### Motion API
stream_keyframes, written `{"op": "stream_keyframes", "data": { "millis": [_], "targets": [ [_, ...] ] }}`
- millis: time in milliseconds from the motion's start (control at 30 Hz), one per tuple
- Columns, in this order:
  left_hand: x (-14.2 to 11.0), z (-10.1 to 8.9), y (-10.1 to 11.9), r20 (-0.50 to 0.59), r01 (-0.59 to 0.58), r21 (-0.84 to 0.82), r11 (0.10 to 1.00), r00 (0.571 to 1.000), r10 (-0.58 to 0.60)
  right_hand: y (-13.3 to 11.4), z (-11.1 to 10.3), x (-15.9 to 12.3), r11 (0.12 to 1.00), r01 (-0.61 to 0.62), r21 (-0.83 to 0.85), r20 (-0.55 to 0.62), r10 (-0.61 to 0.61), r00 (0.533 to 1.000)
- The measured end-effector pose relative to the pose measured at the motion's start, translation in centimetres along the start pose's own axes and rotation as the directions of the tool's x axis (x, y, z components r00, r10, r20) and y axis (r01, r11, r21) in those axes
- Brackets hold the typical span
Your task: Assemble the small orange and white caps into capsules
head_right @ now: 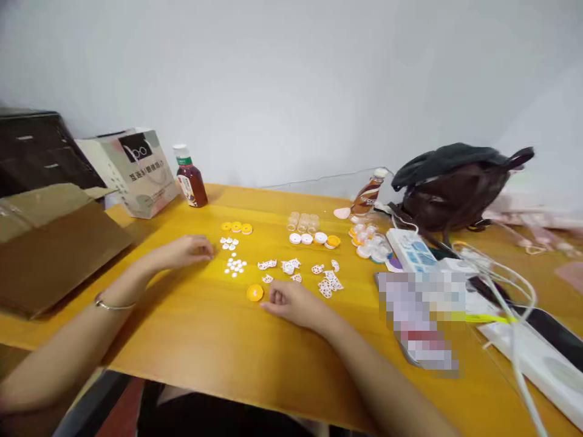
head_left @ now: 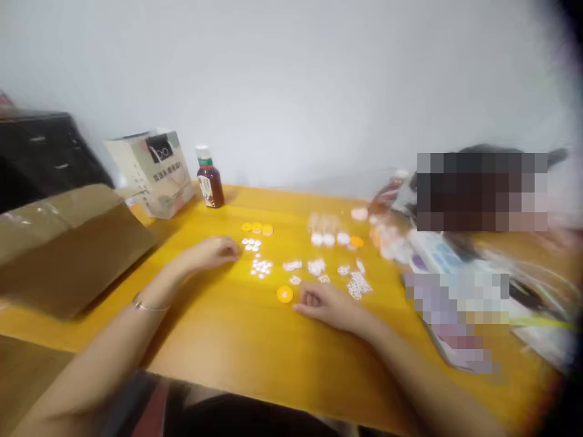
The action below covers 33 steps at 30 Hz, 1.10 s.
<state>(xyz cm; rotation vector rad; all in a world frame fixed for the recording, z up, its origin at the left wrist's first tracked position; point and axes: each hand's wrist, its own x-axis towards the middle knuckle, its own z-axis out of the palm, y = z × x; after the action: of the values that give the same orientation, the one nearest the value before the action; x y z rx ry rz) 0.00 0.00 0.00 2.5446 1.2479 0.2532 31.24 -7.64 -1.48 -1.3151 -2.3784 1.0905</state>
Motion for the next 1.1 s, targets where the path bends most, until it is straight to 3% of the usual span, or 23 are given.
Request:
{"op": "stream_keyframes", "data": {
  "millis": [467,733,900,1100],
  "targets": [
    [-0.1,0.3,-0.5,0.016,0.090,0.013,0.996,0.996,-0.090,-0.3,-0.1,-0.2,1.000,-0.016,0.014,-0.032,0.016,0.999],
    [-0.1,0.0,-0.2,-0.071,0.106,-0.001,0.994,0.992,-0.106,-0.5,-0.2,-0.3,0.998,-0.019,0.056,-0.042,0.021,0.999],
    [0.0,0.7,3.5,-0.191,0.006,-0.326,0.945,0.979,-0.072,-1.0,0.2,-0.1,0.981,-0.015,0.195,-0.111,0.038,0.993],
    [0.7,5.2,9.5,-0.125,-0.063,-0.702,0.709,0.991,-0.036,-1.5,1.8,0.2,0.936,0.107,0.335,-0.325,0.008,0.946]
  ]
}}
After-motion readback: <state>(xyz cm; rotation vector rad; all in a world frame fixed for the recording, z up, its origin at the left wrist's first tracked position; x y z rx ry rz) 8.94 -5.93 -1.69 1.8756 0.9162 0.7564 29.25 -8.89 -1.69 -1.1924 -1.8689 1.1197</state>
